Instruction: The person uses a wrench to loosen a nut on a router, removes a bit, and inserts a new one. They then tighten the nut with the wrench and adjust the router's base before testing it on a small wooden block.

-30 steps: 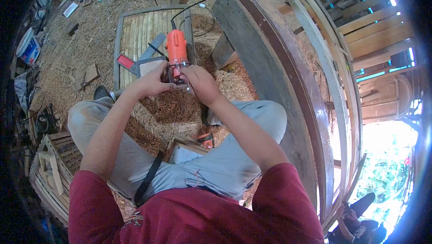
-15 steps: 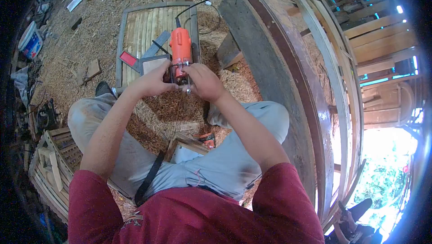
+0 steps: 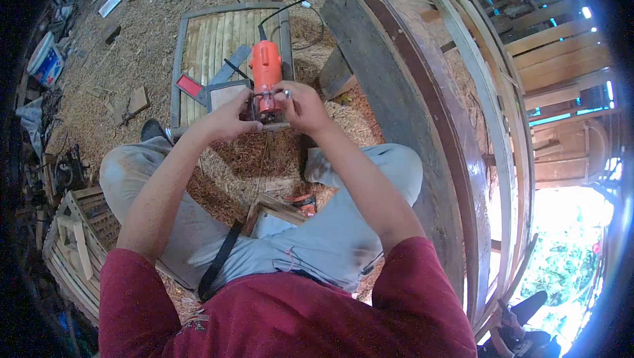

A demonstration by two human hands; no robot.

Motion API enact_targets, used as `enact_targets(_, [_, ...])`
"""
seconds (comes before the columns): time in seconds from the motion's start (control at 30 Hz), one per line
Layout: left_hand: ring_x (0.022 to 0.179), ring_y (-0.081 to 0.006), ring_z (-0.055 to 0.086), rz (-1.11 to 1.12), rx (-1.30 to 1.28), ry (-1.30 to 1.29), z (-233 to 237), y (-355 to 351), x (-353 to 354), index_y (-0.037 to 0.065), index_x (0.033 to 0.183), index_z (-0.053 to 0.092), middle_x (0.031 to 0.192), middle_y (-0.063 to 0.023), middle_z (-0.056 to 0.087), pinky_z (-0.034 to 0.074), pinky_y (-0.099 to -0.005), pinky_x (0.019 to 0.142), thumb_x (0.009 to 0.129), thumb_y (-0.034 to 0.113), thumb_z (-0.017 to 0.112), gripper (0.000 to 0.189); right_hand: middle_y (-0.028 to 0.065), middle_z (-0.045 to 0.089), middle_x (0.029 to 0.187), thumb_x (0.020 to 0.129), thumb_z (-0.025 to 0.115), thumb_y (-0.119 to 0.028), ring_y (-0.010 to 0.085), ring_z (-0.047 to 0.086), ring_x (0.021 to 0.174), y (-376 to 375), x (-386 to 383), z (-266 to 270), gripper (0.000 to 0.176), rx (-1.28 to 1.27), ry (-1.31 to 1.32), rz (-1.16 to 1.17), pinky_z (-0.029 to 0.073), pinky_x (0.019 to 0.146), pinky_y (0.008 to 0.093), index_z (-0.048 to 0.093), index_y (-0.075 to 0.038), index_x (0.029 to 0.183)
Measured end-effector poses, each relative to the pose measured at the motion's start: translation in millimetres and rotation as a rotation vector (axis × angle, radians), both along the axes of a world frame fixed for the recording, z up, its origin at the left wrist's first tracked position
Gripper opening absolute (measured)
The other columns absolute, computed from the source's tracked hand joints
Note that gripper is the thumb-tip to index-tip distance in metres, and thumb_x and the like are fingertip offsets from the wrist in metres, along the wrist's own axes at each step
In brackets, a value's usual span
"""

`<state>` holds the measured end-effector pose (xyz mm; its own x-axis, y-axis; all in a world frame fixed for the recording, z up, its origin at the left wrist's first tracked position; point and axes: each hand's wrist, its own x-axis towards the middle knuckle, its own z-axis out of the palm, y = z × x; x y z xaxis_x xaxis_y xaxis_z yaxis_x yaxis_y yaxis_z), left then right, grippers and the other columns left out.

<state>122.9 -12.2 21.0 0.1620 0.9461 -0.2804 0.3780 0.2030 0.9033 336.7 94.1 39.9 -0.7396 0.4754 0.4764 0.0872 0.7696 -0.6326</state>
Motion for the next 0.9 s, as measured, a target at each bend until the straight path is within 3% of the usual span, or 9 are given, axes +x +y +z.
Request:
enact_targets(0.13, [0.119, -0.0263, 0.059, 0.003, 0.019, -0.009, 4.0, -1.7, 1.6, 0.001, 0.147, 0.034, 0.126, -0.0197, 0.064, 0.044, -0.0394, 0.106, 0.087, 0.022, 0.083, 0.081, 0.0068, 0.063, 0.077, 0.109, 0.048, -0.021, 0.0136, 0.058, 0.066, 5.7, -4.7, -4.4, 0.033, -0.266, -0.022, -0.067, 0.049, 0.065, 0.0293, 0.064, 0.002, 0.091])
enact_targets(0.23, [0.114, -0.0255, 0.06, 0.001, 0.038, -0.004, 2.5, -1.7, 0.7, 0.001, 0.146, 0.035, 0.122, -0.0186, 0.065, 0.046, -0.0396, 0.103, 0.087, 0.021, 0.082, 0.078, 0.0021, 0.06, 0.074, 0.111, 0.045, -0.022, 0.0094, 0.055, 0.067, 6.8, -6.5, -5.6, 0.036, -0.39, -0.005, -0.072, 0.047, 0.064, 0.027, 0.063, 0.002, 0.091])
enact_targets(0.37, [0.114, -0.0319, 0.064, -0.015, 0.026, 0.044, 8.9, -2.2, 0.6, 0.0, 0.142, 0.039, 0.122, -0.0208, 0.065, 0.05, -0.0428, 0.099, 0.082, 0.022, 0.084, 0.078, 0.0008, 0.059, 0.076, 0.112, 0.045, -0.021, 0.0089, 0.056, 0.07, -0.7, -8.7, 2.0, 0.036, -0.31, -0.034, -0.107, 0.047, 0.066, 0.0262, 0.063, 0.001, 0.09])
enact_targets(0.47, [0.103, -0.0313, 0.066, 0.008, 0.073, -0.013, 0.8, -2.2, 2.1, -0.001, 0.136, 0.045, 0.113, -0.0194, 0.067, 0.051, -0.0431, 0.091, 0.089, 0.023, 0.077, 0.062, 0.0047, 0.06, 0.077, 0.111, 0.046, -0.019, 0.0139, 0.058, 0.07, -9.5, -4.5, -10.3, 0.034, -0.358, -0.001, -0.182, 0.049, 0.068, 0.0298, 0.063, 0.001, 0.09])
enact_targets(0.57, [0.093, -0.0204, 0.063, 0.119, -0.123, -0.218, 13.3, 1.8, 3.1, -0.001, 0.131, 0.052, 0.101, -0.0099, 0.065, 0.052, -0.0369, 0.085, 0.1, 0.028, 0.066, 0.045, 0.0131, 0.062, 0.078, 0.109, 0.047, -0.016, 0.0233, 0.061, 0.069, -7.1, 0.9, -18.7, 0.033, -0.239, 0.085, -0.334, 0.05, 0.07, 0.0371, 0.063, 0.002, 0.086])
enact_targets(0.63, [0.09, -0.0201, 0.063, 0.11, -0.098, -0.049, 18.3, 1.1, 0.4, -0.001, 0.128, 0.054, 0.1, -0.0105, 0.066, 0.051, -0.0371, 0.083, 0.103, 0.03, 0.059, 0.04, 0.0126, 0.062, 0.078, 0.11, 0.046, -0.017, 0.0223, 0.06, 0.069, 1.1, 7.2, -12.1, 0.034, -0.038, 0.086, -0.42, 0.049, 0.069, 0.0367, 0.063, 0.001, 0.086])
enact_targets(0.73, [0.092, -0.0209, 0.064, 0.124, -0.056, 0.071, -6.4, 6.0, 1.9, -0.001, 0.128, 0.055, 0.101, -0.0132, 0.067, 0.052, -0.0386, 0.083, 0.106, 0.031, 0.054, 0.039, 0.0101, 0.062, 0.078, 0.11, 0.046, -0.02, 0.0185, 0.059, 0.07, 5.2, 4.6, -2.0, 0.037, -0.306, 0.126, -0.489, 0.048, 0.069, 0.0349, 0.063, 0.0, 0.084])
enact_targets(0.87, [0.092, -0.0232, 0.068, 0.159, 0.166, 0.267, -30.9, 5.8, 9.5, -0.001, 0.128, 0.054, 0.1, -0.0164, 0.069, 0.053, -0.0404, 0.082, 0.107, 0.027, 0.048, 0.036, -0.0014, 0.057, 0.074, 0.113, 0.045, -0.029, 0.0037, 0.052, 0.068, 6.0, -18.3, 16.0, 0.034, -0.599, 0.169, -0.294, 0.043, 0.06, 0.0209, 0.065, -0.004, 0.099])
enact_targets(0.9, [0.093, -0.0245, 0.069, 0.183, 0.184, 0.265, -32.6, 5.0, 11.9, -0.001, 0.128, 0.053, 0.099, -0.0172, 0.069, 0.053, -0.0412, 0.083, 0.106, 0.026, 0.048, 0.035, 0.0003, 0.059, 0.076, 0.112, 0.047, -0.028, 0.0057, 0.055, 0.069, 6.7, -27.0, 18.5, 0.032, -0.595, 0.151, -0.272, 0.045, 0.061, 0.0228, 0.065, -0.004, 0.101])
